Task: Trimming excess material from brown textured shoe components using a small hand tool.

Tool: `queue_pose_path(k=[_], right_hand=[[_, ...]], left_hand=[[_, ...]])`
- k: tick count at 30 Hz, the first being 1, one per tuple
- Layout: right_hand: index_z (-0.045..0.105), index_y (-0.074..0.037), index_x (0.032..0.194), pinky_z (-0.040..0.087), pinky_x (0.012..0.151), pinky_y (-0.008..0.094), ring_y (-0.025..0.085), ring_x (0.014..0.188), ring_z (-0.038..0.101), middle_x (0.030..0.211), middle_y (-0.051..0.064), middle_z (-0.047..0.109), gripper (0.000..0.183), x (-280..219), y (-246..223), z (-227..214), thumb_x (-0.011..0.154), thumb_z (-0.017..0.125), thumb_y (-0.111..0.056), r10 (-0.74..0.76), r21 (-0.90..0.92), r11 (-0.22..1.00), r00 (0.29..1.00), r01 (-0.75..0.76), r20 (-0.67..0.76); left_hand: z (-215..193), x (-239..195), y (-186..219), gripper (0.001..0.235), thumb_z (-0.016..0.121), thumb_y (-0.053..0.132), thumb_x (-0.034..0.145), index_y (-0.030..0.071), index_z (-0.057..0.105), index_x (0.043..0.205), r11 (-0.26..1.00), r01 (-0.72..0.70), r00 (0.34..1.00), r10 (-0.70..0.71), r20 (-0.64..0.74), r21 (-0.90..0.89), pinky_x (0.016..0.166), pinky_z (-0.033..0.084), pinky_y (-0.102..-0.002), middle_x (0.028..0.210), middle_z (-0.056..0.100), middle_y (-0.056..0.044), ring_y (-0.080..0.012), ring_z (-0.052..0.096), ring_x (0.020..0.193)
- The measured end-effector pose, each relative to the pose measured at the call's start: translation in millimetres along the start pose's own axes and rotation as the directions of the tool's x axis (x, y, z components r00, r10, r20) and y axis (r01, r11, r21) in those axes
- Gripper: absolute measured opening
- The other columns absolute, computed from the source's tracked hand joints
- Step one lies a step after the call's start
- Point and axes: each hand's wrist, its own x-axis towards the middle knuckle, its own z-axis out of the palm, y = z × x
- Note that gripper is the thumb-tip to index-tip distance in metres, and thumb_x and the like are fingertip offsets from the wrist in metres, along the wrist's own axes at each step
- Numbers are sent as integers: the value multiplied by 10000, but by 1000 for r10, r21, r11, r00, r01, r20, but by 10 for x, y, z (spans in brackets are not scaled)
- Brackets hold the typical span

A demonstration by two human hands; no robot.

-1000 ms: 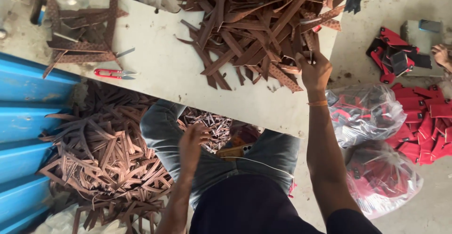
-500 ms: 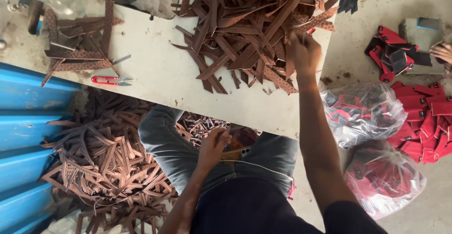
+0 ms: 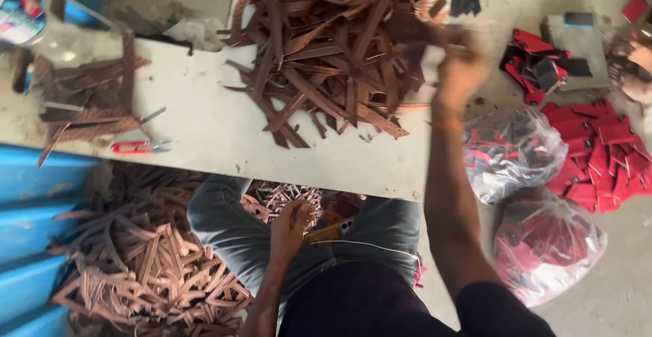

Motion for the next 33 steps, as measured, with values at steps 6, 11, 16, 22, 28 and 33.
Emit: queue_pose_path(k=[6, 11, 16, 22, 28, 33], right_hand=[[696, -18, 1005, 584, 816, 277, 149, 993, 662, 1048, 35, 651, 46, -1163, -949, -635, 977, 716, 13, -259, 284, 947, 880, 150, 398], [759, -70, 1016, 588, 755, 368, 250, 893, 744, 1025, 102, 758, 238, -1965, -641, -427, 805, 750, 39, -300, -169, 778, 594, 605, 746], [708, -51, 961, 580, 751, 376, 274, 904, 731, 1019, 80, 716, 229, -2221, -478, -311, 781, 849, -70, -294, -7, 802, 404, 598, 866], [723, -65, 1124, 593, 733, 355, 256, 895, 734, 1065, 93, 702, 348, -2089, -545, -394, 792, 828, -50, -247, 10, 858, 394, 514, 885], [637, 1, 1302, 608, 736, 296, 212, 920, 753, 1270, 158, 667, 409, -1912, -421, -371, 899, 704, 27, -63, -232, 904, 648, 360, 759], [751, -38, 1179, 513, 664, 274, 162, 735, 645, 1008, 77, 762, 264, -1833, -648, -547, 930, 731, 45, -11, -244, 909, 607, 337, 794]], left_hand=[[24, 200, 485, 458, 558, 365, 1057, -38, 699, 1223, 830, 243, 967, -166, 192, -502, 860, 628, -395, 1081, 765, -160, -240, 757, 949], [407, 812, 595, 598, 450, 505, 1055, -11, 633, 1295, 702, 408, 878, -128, 460, -584, 954, 604, -438, 1174, 761, -147, -260, 748, 1066], [600, 1067, 588, 584, 481, 473, 1078, -40, 642, 1305, 716, 462, 821, -123, 558, -523, 854, 616, -384, 1046, 724, -71, -196, 720, 900], [472, 974, 733, 389, 613, 264, 1063, -59, 668, 1273, 894, 229, 928, -80, 365, -386, 675, 578, -284, 948, 739, -89, -150, 696, 765], [331, 953, 880, 343, 612, 245, 1042, -44, 668, 1218, 848, 311, 905, -126, 407, -429, 680, 675, -327, 951, 738, -89, -169, 736, 778], [66, 981, 1310, 341, 566, 398, 1043, 113, 716, 1154, 996, -16, 915, 48, 401, -83, 798, 618, -304, 926, 781, -36, -118, 751, 811]])
